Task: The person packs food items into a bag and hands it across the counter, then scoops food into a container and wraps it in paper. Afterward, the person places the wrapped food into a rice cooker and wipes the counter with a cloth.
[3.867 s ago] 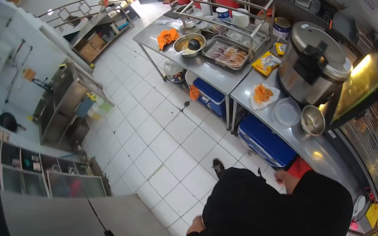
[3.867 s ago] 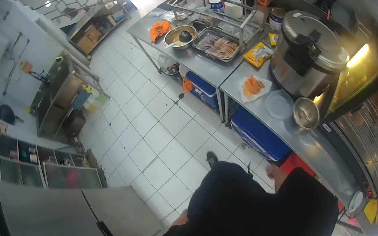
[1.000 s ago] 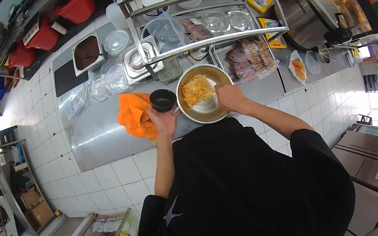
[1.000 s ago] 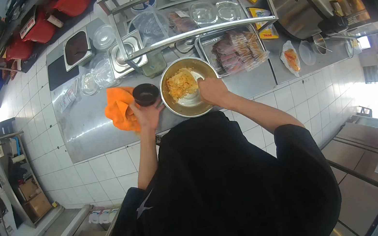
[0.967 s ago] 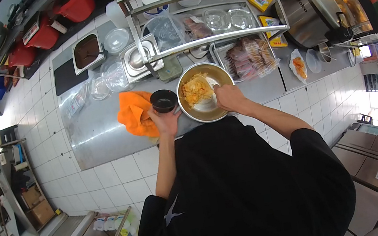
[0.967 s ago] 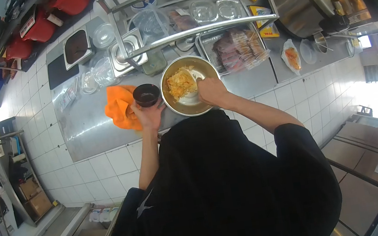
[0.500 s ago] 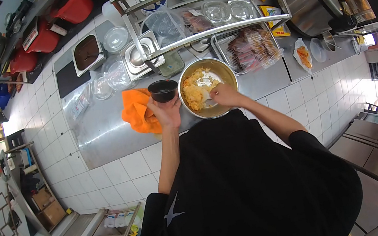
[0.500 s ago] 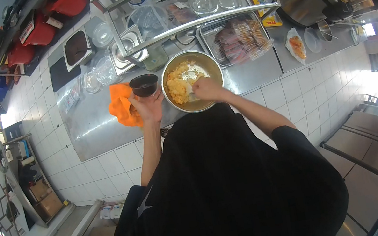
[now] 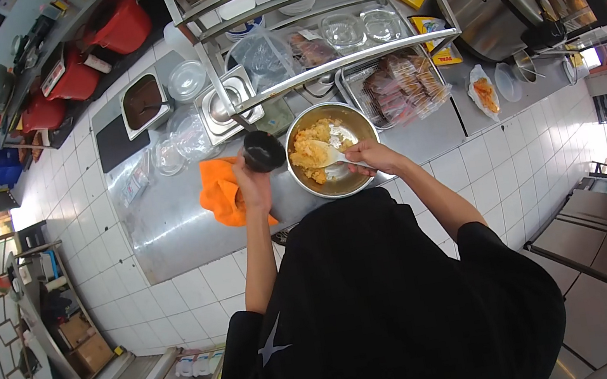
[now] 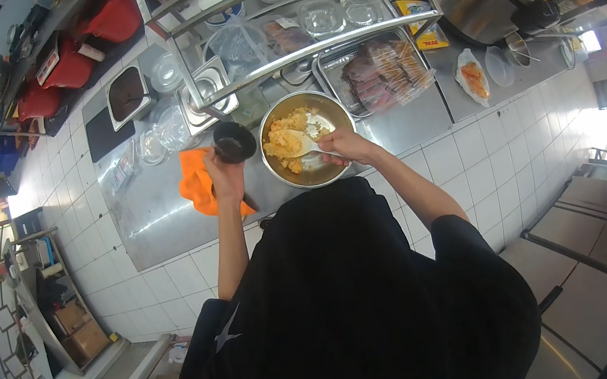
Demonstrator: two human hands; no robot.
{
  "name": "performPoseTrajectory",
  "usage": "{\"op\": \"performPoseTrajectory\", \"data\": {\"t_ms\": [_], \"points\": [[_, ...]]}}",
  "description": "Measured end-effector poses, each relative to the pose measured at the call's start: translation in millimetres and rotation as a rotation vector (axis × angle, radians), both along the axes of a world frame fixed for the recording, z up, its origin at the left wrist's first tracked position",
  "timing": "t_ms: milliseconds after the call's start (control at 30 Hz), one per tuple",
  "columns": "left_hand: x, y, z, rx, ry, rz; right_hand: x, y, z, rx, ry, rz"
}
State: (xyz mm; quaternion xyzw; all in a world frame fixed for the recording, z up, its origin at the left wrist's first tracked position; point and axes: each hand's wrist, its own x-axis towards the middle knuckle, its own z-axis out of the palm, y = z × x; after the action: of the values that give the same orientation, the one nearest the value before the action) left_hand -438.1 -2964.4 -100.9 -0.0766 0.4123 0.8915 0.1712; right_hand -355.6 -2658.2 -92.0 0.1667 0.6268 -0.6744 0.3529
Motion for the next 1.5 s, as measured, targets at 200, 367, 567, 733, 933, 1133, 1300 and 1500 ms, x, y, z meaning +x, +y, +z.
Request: {"op": "performPoseTrajectory", "data": {"t_ms": [200, 367, 567, 733, 933, 1133, 1300, 1500], "points": [[15, 23, 17, -0.089, 0.106, -0.137, 37, 22, 36, 0.001, 0.027, -0.150], [21, 81, 0, -0.075, 0.075, -0.289, 57, 13, 81, 0.425, 0.364, -0.184], [40, 113, 13, 0.158, -0.194, -0.384, 73, -59, 134, 1.154, 0.660, 0.034], [45, 88, 10, 0.188, -0.256, -0.277, 80, -52, 146, 1.089, 0.746, -0.113], [50, 4, 5, 0.205, -0.249, -0.143, 67, -19, 106, 1.235, 0.587, -0.049], [46, -48, -66, -0.059, -0.224, -0.056, 48, -11, 24, 1.211, 0.515, 0.180], [37, -35, -100, -0.089, -0.198, -0.062, 35, -14, 13, 1.175, 0.592, 0.116], [40, -10, -55, -0.585, -0.214, -0.179, 27, -19, 12, 1.168, 0.613, 0.088]]}}
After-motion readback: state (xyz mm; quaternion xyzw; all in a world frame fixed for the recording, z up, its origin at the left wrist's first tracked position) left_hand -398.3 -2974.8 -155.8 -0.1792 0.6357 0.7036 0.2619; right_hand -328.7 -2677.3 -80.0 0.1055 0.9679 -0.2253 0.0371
